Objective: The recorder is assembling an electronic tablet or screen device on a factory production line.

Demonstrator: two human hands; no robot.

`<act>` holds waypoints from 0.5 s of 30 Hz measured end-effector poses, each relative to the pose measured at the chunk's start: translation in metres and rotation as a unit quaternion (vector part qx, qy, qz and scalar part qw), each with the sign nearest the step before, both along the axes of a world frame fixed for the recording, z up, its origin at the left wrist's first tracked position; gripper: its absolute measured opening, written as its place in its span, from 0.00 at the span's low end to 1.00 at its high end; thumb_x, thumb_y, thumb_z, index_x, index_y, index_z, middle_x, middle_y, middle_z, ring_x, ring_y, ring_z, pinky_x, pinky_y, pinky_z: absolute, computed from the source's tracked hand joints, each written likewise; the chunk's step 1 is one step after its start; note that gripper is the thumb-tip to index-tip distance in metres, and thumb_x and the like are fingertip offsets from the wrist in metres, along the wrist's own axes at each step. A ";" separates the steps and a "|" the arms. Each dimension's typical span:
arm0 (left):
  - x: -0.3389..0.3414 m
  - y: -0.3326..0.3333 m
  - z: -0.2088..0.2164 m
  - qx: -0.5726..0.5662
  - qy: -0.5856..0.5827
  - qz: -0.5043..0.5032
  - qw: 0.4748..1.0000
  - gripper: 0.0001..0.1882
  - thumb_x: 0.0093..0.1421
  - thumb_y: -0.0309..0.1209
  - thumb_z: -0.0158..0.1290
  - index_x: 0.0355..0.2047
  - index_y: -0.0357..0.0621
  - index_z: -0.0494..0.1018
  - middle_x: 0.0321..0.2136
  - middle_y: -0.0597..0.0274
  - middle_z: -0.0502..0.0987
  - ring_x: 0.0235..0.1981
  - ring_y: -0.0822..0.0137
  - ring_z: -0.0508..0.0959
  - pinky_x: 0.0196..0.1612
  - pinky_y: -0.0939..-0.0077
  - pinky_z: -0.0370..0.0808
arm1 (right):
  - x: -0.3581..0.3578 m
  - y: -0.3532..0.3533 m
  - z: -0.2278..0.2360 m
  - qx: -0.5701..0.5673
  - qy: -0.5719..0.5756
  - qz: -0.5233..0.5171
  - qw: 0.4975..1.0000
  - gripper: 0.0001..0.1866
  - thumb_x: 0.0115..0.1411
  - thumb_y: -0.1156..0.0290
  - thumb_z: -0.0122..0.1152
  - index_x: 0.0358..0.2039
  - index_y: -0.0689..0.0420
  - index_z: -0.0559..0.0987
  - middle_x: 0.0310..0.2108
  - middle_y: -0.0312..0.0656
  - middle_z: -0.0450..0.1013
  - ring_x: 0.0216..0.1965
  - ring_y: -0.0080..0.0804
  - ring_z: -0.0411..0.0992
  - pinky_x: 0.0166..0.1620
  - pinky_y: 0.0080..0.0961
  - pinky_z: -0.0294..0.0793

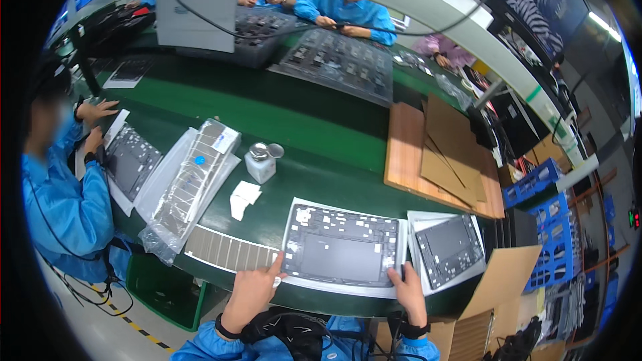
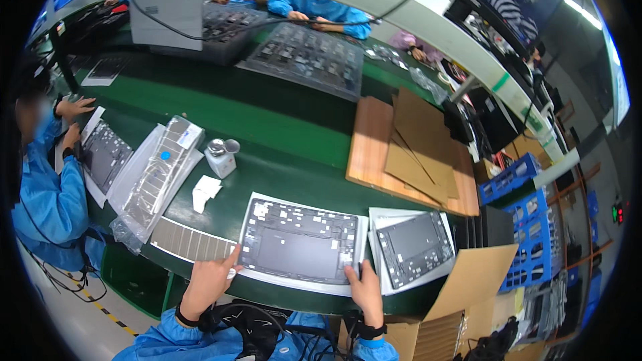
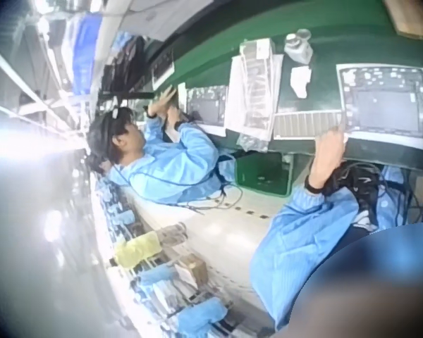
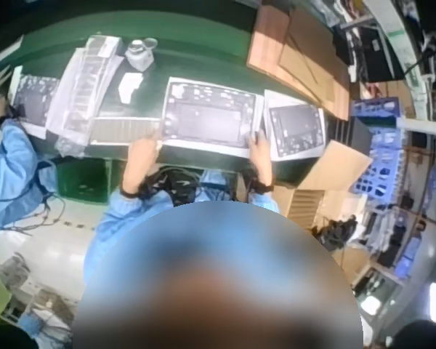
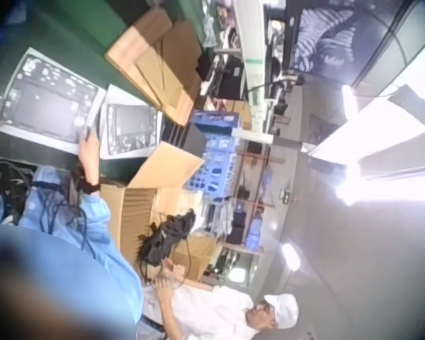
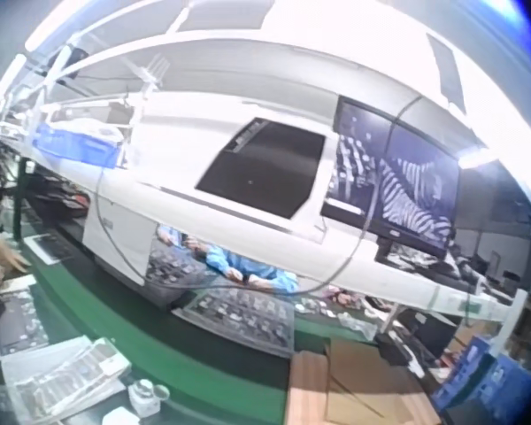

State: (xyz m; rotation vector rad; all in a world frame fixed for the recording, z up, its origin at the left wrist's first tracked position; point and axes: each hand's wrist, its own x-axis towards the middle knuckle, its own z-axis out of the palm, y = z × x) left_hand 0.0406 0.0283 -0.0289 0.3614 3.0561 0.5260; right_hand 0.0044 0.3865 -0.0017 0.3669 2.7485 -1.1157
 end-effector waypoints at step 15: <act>0.008 -0.004 -0.007 0.014 0.019 -0.008 1.000 0.33 0.65 0.49 0.58 0.65 0.46 0.67 0.21 0.55 0.80 0.18 0.50 0.80 0.21 0.56 0.73 | -0.316 -0.021 -0.036 -0.213 0.083 -0.111 0.967 0.17 0.67 0.66 0.60 0.46 0.67 0.73 0.36 0.43 0.74 0.25 0.29 0.69 0.21 0.29 0.64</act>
